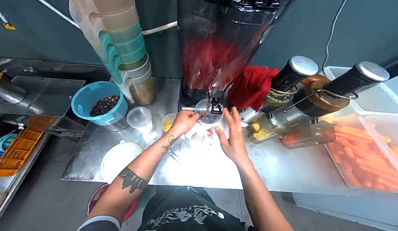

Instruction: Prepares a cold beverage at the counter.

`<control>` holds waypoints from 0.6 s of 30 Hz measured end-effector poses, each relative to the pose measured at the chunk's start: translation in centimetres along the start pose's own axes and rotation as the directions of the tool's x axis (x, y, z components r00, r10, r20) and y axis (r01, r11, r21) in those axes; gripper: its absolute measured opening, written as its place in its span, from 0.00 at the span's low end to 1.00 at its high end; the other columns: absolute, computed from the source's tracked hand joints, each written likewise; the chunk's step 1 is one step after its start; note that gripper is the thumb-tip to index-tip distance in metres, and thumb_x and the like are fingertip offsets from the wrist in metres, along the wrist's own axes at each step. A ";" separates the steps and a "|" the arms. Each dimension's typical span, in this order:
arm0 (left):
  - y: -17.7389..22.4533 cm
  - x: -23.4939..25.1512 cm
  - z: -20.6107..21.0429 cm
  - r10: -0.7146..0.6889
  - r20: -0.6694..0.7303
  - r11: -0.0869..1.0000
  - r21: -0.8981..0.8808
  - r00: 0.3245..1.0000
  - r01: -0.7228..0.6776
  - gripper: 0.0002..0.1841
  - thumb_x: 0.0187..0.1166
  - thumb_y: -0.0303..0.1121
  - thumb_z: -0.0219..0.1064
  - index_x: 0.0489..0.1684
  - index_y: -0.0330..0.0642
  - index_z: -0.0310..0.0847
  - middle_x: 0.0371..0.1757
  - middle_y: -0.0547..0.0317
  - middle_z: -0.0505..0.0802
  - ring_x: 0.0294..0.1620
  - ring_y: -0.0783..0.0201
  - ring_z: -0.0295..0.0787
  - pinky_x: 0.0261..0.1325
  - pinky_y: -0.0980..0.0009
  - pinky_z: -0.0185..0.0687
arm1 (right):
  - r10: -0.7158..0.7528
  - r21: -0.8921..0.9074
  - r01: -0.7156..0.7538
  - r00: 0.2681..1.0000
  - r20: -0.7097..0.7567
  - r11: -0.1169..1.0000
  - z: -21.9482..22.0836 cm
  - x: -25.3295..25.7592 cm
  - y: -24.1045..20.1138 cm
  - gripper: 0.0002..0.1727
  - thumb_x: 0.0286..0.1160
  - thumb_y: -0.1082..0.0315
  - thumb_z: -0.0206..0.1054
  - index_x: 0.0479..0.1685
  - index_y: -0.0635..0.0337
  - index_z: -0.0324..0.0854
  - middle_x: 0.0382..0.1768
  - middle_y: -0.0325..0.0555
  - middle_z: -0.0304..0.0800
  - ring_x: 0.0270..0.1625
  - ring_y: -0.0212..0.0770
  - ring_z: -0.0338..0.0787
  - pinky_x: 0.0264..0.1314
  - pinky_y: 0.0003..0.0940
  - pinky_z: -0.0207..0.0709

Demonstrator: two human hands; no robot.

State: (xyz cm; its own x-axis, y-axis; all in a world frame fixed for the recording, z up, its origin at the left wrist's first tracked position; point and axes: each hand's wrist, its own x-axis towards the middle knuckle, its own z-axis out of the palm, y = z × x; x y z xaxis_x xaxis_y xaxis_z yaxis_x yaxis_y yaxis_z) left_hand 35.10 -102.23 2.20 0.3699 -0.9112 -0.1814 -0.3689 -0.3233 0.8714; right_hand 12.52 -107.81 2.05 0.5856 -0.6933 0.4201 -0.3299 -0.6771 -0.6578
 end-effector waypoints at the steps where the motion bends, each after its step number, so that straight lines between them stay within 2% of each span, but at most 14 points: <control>1: -0.1 0.0 0.1 0.008 -0.003 1.000 0.016 1.000 -0.008 0.20 0.85 0.43 0.59 0.23 0.42 0.86 0.21 0.56 0.83 0.26 0.57 0.80 0.34 0.51 0.74 | 0.073 0.066 -0.071 0.997 -0.025 0.995 -0.4 0.0 0.4 0.38 0.85 0.52 0.63 0.94 0.50 0.57 0.92 0.55 0.54 0.88 0.48 0.68 0.80 0.50 0.75; 2: -0.1 0.0 0.2 0.018 -0.007 0.999 0.030 1.000 -0.018 0.21 0.85 0.43 0.59 0.21 0.43 0.85 0.20 0.56 0.82 0.26 0.57 0.79 0.33 0.51 0.73 | 0.151 0.125 -0.148 0.988 -0.020 0.981 -0.7 0.2 0.9 0.43 0.82 0.52 0.66 0.95 0.49 0.52 0.90 0.54 0.59 0.83 0.47 0.74 0.76 0.48 0.79; 4: -0.1 -0.3 0.5 0.027 -0.010 0.999 0.039 1.000 -0.027 0.21 0.85 0.45 0.58 0.21 0.43 0.84 0.21 0.55 0.82 0.25 0.56 0.79 0.32 0.51 0.72 | 0.256 0.195 -0.267 0.964 0.078 0.944 -0.8 0.6 2.0 0.56 0.71 0.50 0.77 0.98 0.46 0.43 0.88 0.55 0.62 0.82 0.52 0.76 0.74 0.53 0.81; 6: -0.1 -0.4 0.7 0.036 -0.012 0.998 0.047 0.999 -0.035 0.21 0.84 0.44 0.59 0.21 0.42 0.84 0.21 0.54 0.83 0.26 0.56 0.80 0.32 0.50 0.73 | 0.248 0.232 -0.280 0.956 0.160 0.931 0.2 0.9 3.3 0.68 0.57 0.52 0.87 0.98 0.45 0.38 0.90 0.55 0.58 0.84 0.52 0.73 0.76 0.55 0.79; 8: -0.1 -0.2 0.9 0.040 -0.011 0.996 0.075 0.999 -0.040 0.21 0.83 0.43 0.59 0.19 0.43 0.83 0.20 0.56 0.83 0.26 0.57 0.80 0.33 0.50 0.73 | 0.210 0.251 -0.257 0.957 0.198 0.933 1.6 1.1 4.3 0.75 0.49 0.54 0.92 0.98 0.46 0.35 0.92 0.54 0.54 0.87 0.49 0.70 0.81 0.52 0.76; 9: -0.2 -0.2 1.0 0.039 -0.009 0.996 0.085 0.999 -0.038 0.21 0.83 0.43 0.59 0.19 0.42 0.83 0.20 0.56 0.82 0.26 0.56 0.80 0.33 0.50 0.73 | 0.210 0.261 -0.264 0.954 0.215 0.929 2.2 1.2 4.7 0.76 0.46 0.55 0.93 0.98 0.46 0.34 0.92 0.53 0.54 0.87 0.48 0.70 0.82 0.51 0.75; 13: -0.8 -0.4 1.4 0.019 -0.024 0.997 0.080 1.000 -0.017 0.20 0.84 0.42 0.59 0.22 0.41 0.84 0.22 0.55 0.84 0.28 0.56 0.81 0.36 0.49 0.75 | 0.223 0.386 -0.283 0.955 0.194 0.878 4.3 1.3 6.0 0.76 0.44 0.61 0.94 0.97 0.45 0.37 0.87 0.52 0.66 0.82 0.46 0.77 0.79 0.50 0.79; 16: -1.6 -0.4 1.5 0.007 -0.040 0.999 0.046 0.999 -0.005 0.19 0.84 0.41 0.59 0.24 0.41 0.86 0.24 0.55 0.85 0.29 0.57 0.82 0.36 0.50 0.76 | 0.212 0.467 -0.286 0.956 0.204 0.837 5.0 1.3 6.8 0.74 0.44 0.63 0.94 0.96 0.46 0.38 0.86 0.49 0.66 0.82 0.45 0.76 0.79 0.48 0.79; 18: -2.0 -0.5 1.4 0.016 -0.041 0.999 0.031 0.999 -0.015 0.19 0.84 0.41 0.59 0.23 0.42 0.85 0.22 0.57 0.84 0.27 0.58 0.80 0.34 0.52 0.74 | 0.209 0.485 -0.294 0.953 0.222 0.824 4.9 1.6 7.1 0.72 0.43 0.64 0.94 0.95 0.46 0.44 0.86 0.48 0.68 0.82 0.44 0.76 0.79 0.47 0.79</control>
State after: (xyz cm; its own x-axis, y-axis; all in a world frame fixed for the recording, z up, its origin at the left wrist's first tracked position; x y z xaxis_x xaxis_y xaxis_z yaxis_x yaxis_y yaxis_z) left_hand 34.43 -101.52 -0.06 0.3988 -0.9050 -0.1484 -0.4003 -0.3174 0.8597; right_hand 14.74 -112.53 -5.06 0.6530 -0.7471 0.1242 -0.0840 -0.2344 -0.9685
